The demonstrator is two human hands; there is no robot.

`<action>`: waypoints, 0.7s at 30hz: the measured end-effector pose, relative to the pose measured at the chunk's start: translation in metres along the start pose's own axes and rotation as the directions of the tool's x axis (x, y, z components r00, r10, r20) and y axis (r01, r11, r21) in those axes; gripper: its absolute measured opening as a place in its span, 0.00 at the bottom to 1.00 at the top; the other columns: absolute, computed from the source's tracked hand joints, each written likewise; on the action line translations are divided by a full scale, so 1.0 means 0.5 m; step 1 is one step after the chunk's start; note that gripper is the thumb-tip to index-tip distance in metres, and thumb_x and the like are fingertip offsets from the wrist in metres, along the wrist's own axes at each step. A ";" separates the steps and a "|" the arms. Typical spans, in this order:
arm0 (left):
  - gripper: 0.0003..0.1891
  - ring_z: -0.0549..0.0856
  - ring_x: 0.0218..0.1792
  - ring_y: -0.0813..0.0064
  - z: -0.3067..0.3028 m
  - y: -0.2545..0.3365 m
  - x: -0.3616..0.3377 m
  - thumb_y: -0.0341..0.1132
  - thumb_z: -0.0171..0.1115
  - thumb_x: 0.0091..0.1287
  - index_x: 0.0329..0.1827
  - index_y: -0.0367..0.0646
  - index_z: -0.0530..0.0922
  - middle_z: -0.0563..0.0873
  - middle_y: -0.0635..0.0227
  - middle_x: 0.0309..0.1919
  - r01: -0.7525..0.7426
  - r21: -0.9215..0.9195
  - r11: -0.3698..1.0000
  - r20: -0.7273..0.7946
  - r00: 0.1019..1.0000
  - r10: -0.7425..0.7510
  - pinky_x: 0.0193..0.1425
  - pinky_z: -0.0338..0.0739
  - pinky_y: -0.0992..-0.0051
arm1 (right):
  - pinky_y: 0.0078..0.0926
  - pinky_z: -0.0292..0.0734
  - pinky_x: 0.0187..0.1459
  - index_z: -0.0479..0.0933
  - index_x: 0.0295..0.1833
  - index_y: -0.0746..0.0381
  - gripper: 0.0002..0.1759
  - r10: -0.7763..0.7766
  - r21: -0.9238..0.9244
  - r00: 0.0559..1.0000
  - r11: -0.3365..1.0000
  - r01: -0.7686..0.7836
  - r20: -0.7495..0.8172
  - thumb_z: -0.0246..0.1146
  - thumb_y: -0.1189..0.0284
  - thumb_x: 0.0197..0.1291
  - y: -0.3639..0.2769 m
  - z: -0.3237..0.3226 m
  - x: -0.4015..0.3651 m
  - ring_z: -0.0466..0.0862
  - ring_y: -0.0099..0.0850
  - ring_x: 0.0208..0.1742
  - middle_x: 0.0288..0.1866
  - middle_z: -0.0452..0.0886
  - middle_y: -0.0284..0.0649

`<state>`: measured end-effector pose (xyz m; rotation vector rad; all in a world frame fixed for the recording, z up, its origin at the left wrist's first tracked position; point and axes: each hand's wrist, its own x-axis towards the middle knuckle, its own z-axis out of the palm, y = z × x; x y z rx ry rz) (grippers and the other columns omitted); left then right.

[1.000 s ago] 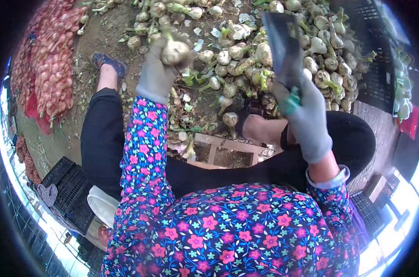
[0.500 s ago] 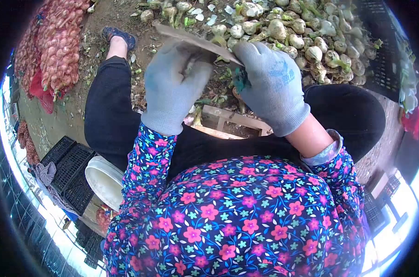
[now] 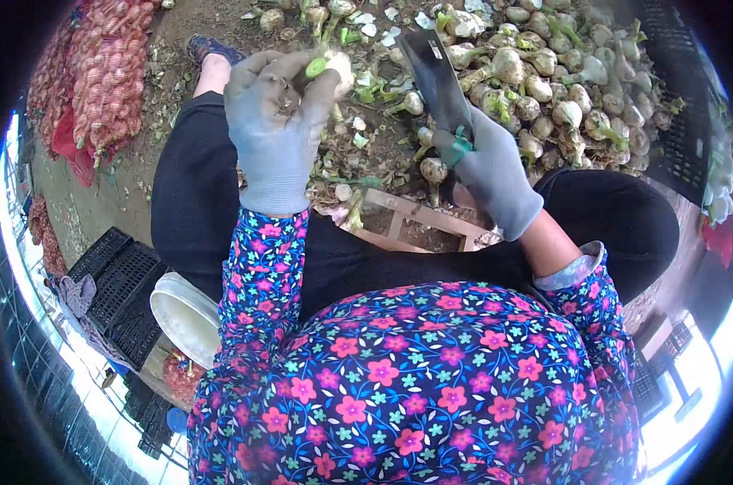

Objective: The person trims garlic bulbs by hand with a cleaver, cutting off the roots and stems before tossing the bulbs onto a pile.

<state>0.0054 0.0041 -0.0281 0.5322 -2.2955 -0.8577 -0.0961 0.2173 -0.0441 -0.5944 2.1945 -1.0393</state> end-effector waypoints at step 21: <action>0.41 0.81 0.59 0.63 0.090 0.039 -0.087 0.41 0.71 0.59 0.72 0.33 0.62 0.80 0.52 0.57 0.622 -0.331 0.710 0.796 0.588 -0.144 0.65 0.75 0.69 | 0.47 0.78 0.40 0.72 0.45 0.62 0.16 -0.215 -0.447 0.972 0.882 0.150 -0.098 0.67 0.69 0.55 0.013 -0.017 -0.023 0.84 0.51 0.40 0.36 0.82 0.50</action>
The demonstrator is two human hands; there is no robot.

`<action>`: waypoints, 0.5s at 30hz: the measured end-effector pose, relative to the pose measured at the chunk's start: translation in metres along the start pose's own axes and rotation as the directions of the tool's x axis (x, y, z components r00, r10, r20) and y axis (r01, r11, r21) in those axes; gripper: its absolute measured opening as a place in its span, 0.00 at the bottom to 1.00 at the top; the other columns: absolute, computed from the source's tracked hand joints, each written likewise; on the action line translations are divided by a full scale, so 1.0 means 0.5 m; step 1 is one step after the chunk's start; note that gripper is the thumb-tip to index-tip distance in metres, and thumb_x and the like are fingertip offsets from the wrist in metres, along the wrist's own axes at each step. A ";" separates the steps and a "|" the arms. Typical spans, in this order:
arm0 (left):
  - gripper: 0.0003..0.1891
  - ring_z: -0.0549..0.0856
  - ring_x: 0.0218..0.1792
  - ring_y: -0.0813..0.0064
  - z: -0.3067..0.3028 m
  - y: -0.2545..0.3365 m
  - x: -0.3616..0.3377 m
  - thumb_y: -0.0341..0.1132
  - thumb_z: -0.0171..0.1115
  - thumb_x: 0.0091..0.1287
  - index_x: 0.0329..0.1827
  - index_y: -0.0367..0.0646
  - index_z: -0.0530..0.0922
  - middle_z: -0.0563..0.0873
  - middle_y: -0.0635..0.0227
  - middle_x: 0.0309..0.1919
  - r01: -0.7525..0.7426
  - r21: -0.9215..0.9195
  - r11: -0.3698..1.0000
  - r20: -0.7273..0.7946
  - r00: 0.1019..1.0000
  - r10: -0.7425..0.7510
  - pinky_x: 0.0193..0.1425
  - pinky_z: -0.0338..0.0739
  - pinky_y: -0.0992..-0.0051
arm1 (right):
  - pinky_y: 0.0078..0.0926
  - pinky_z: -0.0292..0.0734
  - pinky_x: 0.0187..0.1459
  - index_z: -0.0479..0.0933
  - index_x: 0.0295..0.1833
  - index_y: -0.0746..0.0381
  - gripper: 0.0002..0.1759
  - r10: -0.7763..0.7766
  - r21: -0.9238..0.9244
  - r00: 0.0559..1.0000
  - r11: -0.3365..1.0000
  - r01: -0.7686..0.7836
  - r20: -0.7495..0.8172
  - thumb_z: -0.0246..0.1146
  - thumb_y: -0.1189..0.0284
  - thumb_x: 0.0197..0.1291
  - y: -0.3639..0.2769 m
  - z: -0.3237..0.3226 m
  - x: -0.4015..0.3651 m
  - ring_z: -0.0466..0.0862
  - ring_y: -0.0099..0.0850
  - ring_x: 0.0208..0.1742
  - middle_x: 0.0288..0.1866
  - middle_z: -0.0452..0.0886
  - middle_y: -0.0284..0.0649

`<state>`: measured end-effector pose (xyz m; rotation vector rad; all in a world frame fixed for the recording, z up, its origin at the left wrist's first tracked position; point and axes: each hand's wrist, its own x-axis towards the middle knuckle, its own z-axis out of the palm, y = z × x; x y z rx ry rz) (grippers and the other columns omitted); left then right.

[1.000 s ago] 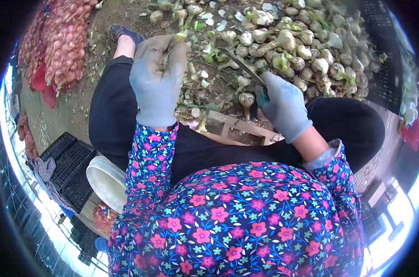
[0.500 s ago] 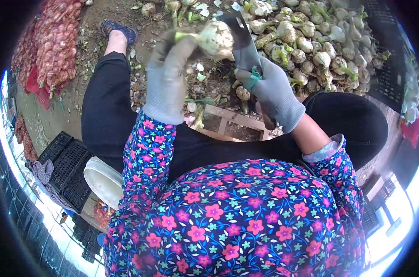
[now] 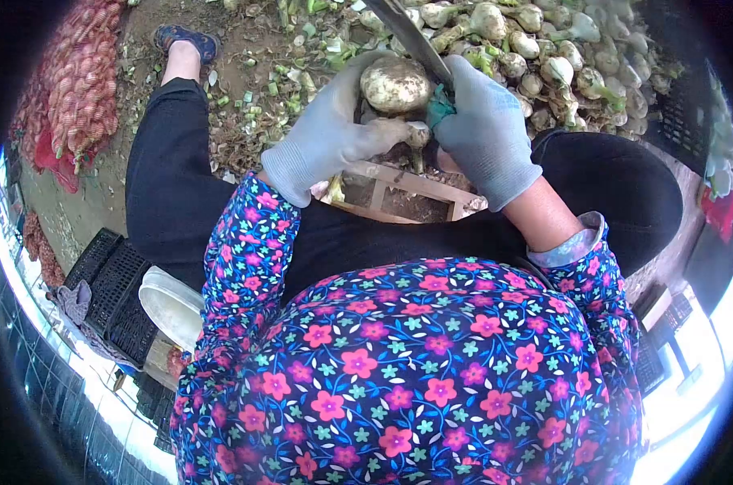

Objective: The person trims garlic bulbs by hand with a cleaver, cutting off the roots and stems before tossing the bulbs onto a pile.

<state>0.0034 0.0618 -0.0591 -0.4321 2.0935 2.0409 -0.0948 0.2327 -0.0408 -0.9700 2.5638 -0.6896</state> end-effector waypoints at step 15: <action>0.37 0.84 0.55 0.70 -0.043 -0.045 -0.016 0.33 0.76 0.58 0.68 0.40 0.65 0.82 0.60 0.56 -0.259 0.033 0.965 -0.120 0.958 0.261 0.58 0.83 0.73 | 0.36 0.77 0.36 0.73 0.42 0.53 0.09 -0.493 -0.325 0.870 0.826 0.460 -0.022 0.62 0.66 0.56 -0.040 -0.011 -0.004 0.84 0.34 0.32 0.33 0.79 0.33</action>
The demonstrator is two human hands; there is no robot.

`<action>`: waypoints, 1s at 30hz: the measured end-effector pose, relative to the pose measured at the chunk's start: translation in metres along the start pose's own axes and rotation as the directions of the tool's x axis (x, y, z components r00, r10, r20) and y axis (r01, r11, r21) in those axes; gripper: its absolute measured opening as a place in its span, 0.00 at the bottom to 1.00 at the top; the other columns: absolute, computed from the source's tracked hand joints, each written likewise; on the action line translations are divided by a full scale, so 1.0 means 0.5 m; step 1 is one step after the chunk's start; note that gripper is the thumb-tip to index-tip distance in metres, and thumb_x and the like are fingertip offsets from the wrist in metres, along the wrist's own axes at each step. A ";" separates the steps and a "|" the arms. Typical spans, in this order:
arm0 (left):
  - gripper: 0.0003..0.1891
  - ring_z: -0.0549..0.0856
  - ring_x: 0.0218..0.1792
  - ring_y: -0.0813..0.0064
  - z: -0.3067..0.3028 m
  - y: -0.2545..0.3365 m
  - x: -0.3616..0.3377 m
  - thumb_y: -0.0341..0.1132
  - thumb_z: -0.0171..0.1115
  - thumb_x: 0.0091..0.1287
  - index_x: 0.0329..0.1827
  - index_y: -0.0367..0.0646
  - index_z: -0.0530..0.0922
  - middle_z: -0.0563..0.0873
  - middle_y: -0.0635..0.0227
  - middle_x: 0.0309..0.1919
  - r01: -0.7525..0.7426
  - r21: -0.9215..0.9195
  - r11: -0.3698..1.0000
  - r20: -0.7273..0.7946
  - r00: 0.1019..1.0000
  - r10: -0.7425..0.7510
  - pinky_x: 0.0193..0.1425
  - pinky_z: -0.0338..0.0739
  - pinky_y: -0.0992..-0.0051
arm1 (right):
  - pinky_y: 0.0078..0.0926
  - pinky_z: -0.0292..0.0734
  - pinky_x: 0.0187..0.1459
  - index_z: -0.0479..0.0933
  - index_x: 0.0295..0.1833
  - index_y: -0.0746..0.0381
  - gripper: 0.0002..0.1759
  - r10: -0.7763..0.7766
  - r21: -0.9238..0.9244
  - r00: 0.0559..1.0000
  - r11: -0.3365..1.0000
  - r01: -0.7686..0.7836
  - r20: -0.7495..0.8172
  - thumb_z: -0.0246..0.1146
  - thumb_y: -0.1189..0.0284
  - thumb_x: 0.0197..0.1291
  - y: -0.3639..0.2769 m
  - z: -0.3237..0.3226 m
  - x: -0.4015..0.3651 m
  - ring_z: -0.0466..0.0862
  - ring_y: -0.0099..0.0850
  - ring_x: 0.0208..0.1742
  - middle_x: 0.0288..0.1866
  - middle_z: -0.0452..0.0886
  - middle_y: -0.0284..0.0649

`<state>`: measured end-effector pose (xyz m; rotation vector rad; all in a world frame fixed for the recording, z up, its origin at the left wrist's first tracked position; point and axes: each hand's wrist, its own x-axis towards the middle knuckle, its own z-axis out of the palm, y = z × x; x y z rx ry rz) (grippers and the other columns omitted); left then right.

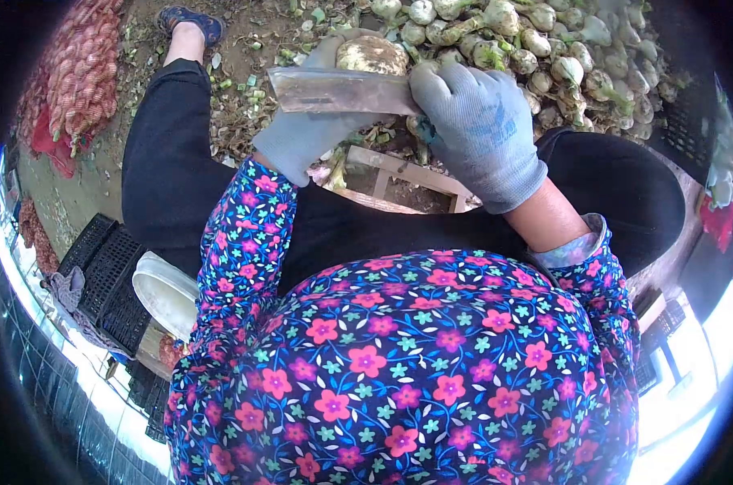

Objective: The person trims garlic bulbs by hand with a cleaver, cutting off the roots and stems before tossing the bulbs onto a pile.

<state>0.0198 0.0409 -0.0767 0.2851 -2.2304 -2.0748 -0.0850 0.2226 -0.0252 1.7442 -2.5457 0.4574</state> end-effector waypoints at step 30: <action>0.38 0.86 0.48 0.71 0.000 0.040 0.062 0.40 0.79 0.57 0.65 0.28 0.68 0.86 0.56 0.49 0.305 0.032 0.952 -0.208 0.933 -0.293 0.54 0.81 0.76 | 0.28 0.78 0.38 0.81 0.46 0.63 0.13 0.433 0.127 0.713 0.888 -0.441 -0.552 0.70 0.68 0.59 0.132 -0.150 -0.002 0.82 0.33 0.30 0.35 0.84 0.41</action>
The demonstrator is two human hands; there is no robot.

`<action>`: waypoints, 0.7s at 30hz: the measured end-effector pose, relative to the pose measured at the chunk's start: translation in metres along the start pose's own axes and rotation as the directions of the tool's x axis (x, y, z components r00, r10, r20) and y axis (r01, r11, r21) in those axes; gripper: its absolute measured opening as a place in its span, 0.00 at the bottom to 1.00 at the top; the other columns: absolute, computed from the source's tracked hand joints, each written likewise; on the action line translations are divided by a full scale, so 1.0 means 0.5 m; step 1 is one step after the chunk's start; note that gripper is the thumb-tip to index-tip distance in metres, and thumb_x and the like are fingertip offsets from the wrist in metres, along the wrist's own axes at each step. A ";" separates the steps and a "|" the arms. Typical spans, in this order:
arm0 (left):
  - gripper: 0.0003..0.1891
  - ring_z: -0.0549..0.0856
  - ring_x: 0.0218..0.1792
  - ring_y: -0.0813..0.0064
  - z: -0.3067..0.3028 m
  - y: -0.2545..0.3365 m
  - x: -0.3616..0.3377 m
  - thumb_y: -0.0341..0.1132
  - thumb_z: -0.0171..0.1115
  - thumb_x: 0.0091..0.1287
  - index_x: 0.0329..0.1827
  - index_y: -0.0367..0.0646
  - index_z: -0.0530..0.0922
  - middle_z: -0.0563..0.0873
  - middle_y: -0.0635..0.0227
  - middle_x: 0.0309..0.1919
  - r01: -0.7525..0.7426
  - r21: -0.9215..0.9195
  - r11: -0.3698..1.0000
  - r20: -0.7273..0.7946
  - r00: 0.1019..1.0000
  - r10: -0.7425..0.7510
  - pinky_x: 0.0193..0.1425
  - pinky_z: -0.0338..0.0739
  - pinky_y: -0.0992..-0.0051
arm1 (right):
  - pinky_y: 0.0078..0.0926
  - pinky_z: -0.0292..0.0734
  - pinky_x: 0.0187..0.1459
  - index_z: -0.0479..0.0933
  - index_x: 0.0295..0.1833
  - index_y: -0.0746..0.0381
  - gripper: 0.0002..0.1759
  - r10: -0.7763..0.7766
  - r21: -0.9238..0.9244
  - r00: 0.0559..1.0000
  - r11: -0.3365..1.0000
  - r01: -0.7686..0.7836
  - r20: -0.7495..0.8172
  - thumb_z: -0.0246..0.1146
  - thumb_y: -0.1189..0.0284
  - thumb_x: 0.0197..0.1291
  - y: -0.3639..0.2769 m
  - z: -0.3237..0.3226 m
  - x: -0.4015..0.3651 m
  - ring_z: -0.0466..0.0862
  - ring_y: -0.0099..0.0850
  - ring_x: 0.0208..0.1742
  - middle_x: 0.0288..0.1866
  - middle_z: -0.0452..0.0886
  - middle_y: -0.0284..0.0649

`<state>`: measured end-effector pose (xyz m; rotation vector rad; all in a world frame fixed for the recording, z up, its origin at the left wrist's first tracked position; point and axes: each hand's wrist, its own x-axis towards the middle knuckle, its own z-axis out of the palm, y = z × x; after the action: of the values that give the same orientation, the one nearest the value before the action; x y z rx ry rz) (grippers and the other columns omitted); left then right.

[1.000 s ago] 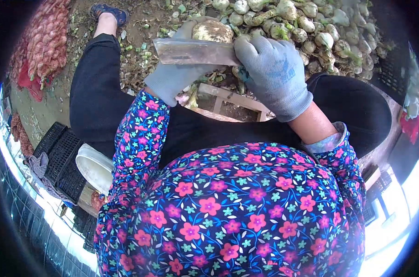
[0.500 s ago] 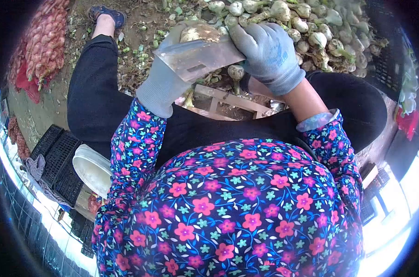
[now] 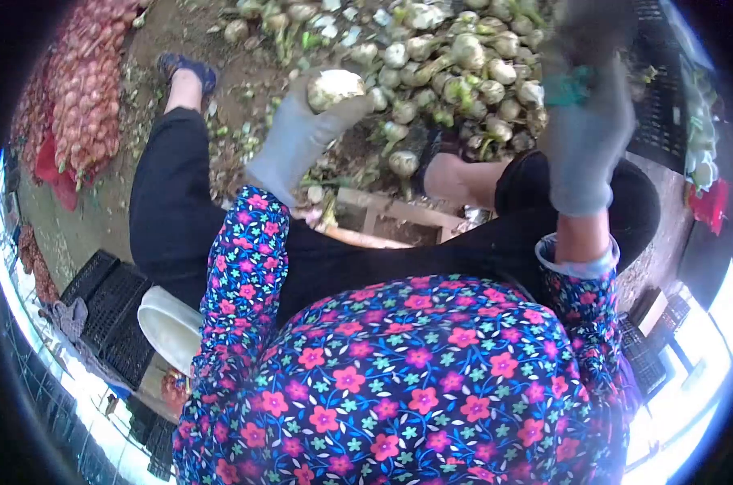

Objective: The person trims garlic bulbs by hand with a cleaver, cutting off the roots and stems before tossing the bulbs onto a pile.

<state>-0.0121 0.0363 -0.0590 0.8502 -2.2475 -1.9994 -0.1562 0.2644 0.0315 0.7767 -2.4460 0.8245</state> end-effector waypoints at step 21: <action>0.30 0.79 0.62 0.60 0.216 0.022 0.425 0.47 0.67 0.64 0.65 0.37 0.74 0.80 0.54 0.61 -0.181 0.560 0.809 -0.035 0.970 0.241 0.69 0.71 0.65 | 0.16 0.57 0.23 0.75 0.48 0.71 0.15 0.745 0.660 0.580 0.257 -0.706 0.330 0.62 0.68 0.67 0.112 -0.140 0.023 0.64 0.16 0.20 0.22 0.67 0.27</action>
<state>-0.2363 0.0503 -0.1401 0.6572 -2.7526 -1.1802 -0.1844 0.3428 0.0661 -0.3269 -2.2908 2.2780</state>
